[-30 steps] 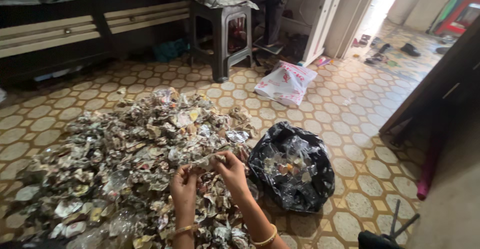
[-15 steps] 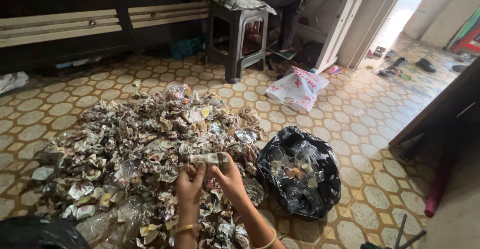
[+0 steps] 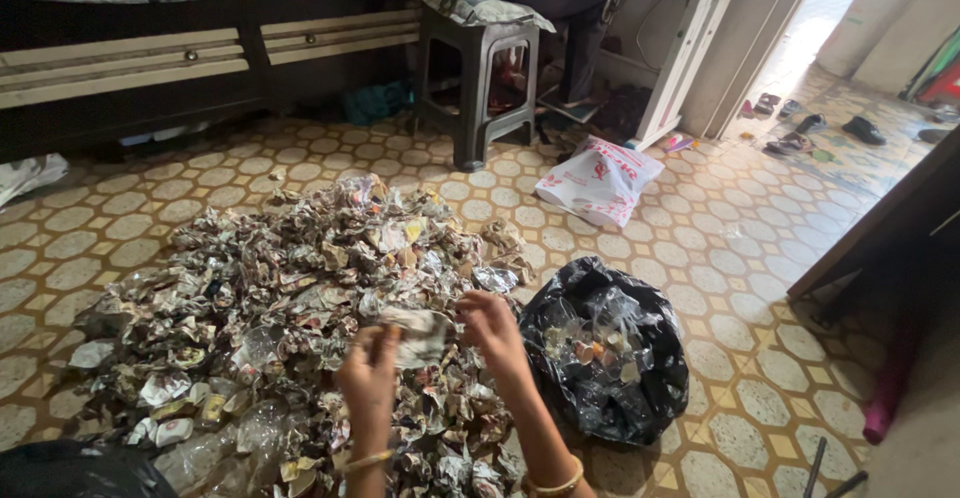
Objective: The person sits on the floor and sorts a large pile of crumpled wrappers by hand, picking up individual pieces and placing them into a black plastic bag. The person repeatedly reaches into the pile, selects items, and transfers them to the bag.
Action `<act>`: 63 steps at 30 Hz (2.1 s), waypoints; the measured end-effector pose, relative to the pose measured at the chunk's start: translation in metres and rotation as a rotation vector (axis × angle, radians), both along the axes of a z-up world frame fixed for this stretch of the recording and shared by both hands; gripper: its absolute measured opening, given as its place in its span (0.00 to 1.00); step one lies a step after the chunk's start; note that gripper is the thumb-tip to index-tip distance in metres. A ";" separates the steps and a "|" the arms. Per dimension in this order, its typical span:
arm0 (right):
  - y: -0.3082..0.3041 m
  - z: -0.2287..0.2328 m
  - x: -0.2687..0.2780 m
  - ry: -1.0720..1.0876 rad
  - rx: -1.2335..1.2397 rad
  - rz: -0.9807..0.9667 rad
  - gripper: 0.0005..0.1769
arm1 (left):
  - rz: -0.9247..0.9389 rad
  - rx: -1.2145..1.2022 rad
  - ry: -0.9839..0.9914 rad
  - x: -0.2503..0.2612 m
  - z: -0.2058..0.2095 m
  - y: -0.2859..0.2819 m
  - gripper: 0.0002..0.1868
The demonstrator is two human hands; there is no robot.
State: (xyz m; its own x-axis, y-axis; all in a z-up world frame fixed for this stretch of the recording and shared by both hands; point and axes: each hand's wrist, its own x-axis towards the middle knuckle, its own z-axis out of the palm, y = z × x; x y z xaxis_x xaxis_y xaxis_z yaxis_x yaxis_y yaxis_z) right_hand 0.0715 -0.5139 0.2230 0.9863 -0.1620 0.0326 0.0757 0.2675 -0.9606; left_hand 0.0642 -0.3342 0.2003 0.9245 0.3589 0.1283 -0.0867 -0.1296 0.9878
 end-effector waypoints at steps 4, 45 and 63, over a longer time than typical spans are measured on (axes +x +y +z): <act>0.023 -0.010 -0.011 -0.063 -0.313 0.003 0.10 | -0.119 0.255 0.012 -0.004 -0.010 -0.024 0.11; 0.059 -0.026 0.015 -0.296 -0.207 -0.112 0.09 | 0.903 0.123 -0.620 -0.097 -0.001 0.263 0.13; 0.138 0.004 -0.026 -0.406 -0.632 -0.038 0.10 | 1.051 0.531 0.027 -0.121 -0.171 0.361 0.25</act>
State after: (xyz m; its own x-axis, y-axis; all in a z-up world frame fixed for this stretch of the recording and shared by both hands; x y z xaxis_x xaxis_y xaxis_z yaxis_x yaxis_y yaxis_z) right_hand 0.0450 -0.3756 0.2268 0.8710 -0.0252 0.4906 0.4549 -0.3352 -0.8250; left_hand -0.0567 0.0271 0.0289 0.2106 0.8537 0.4763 0.3281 -0.5207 0.7882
